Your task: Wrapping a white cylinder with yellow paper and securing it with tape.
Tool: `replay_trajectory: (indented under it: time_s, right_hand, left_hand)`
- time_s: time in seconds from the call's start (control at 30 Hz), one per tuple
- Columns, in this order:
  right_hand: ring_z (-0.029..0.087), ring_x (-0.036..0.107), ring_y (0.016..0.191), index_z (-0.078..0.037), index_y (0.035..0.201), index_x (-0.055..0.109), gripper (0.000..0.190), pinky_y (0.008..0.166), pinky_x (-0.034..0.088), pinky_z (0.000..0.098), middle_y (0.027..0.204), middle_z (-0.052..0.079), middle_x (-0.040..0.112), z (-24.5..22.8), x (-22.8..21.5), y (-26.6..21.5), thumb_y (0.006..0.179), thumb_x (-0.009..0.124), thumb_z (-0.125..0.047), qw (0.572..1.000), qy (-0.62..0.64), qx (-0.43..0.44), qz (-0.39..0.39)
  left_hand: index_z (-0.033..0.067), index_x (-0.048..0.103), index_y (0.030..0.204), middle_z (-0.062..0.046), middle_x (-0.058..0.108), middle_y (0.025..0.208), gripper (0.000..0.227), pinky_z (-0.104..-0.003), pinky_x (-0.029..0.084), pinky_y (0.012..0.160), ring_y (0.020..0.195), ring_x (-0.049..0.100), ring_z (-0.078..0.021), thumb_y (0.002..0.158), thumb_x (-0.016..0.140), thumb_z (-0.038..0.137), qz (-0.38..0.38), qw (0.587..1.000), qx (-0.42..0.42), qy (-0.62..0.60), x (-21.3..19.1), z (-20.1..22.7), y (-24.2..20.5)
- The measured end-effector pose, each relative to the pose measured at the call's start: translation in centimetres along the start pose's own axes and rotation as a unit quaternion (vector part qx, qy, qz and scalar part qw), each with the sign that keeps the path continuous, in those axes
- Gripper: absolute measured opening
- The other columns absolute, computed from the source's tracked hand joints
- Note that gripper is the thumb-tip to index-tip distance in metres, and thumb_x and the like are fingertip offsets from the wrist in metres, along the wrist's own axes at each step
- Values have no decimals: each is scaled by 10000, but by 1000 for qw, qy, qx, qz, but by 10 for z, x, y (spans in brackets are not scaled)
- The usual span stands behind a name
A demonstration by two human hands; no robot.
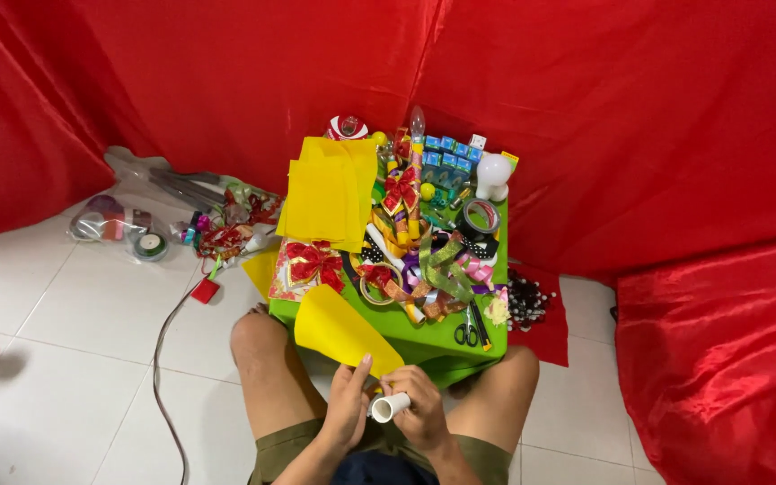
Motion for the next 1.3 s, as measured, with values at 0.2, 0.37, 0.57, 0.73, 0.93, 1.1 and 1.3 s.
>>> replay_trajectory:
  time_s: [0.2,0.37,0.57,0.73,0.93,1.1,1.3]
  right_hand:
    - [151,673,723,-107,792,625,175,692,540,297,799,48,737,27,1,-28,881,775,-90,957,89,267,69]
    - [262,708,777,-100,751,466,341,819,635,390,809,143,666,59,2,-46,863,764,21,864,288,379,166]
    - [213,722,923,-130,758,469,354,836,570,314,1011,142,741,37,-2,-35,851,810,-131,929,188,307,80]
    - [245,722,912,-113,752,435,434,764,567,351,946,115,694,-1,-11,-7,777,861,-30,988,-64,119,74]
    - [299,671,880,-55,838,494,331,786,584,384,983,147,690,-12,-12,6,835,823,-26,986,-148,-36,72]
    - [313,669,880,-47,795,486,292,771,575,396,987,158,706,-12,-12,6,877,761,7,975,-196,-81,64]
    - [316,673,868,-51,797,478,311,765,588,404,975,153,716,-16,-15,10,866,778,-8,970,-217,-89,69]
  left_hand:
    - [43,578,1160,-122,681,1072,230,-398,563,850,965,659,-226,1016,601,221,-9,998,38,54,-10,-14,6]
    - [40,555,1255,-139,678,1108,306,-380,569,874,991,673,-217,1028,554,245,-19,993,59,96,-9,-6,4]
    - [21,717,1073,-79,773,970,228,-329,557,806,893,711,-168,986,641,217,-56,962,152,220,28,29,-17]
    - [-13,756,1097,-111,812,1047,259,-345,603,837,948,758,-211,939,704,186,-59,973,136,177,33,26,-14]
    - [-10,745,1035,-100,800,973,186,-335,584,831,911,744,-193,957,698,152,-81,967,173,166,33,21,-7]
    - [-24,693,913,-120,745,761,137,-331,577,736,694,709,-204,977,672,94,-111,967,178,146,44,30,-15]
    - [-9,711,832,-105,756,749,188,-327,581,786,722,709,-194,966,684,120,-94,966,158,180,51,39,-24]
Point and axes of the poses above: each hand's wrist, its own y-axis towards the middle knuckle, its own x-axis out of the palm, z = x × y, the point moved 3 cm from there along y, towards the middle knuckle
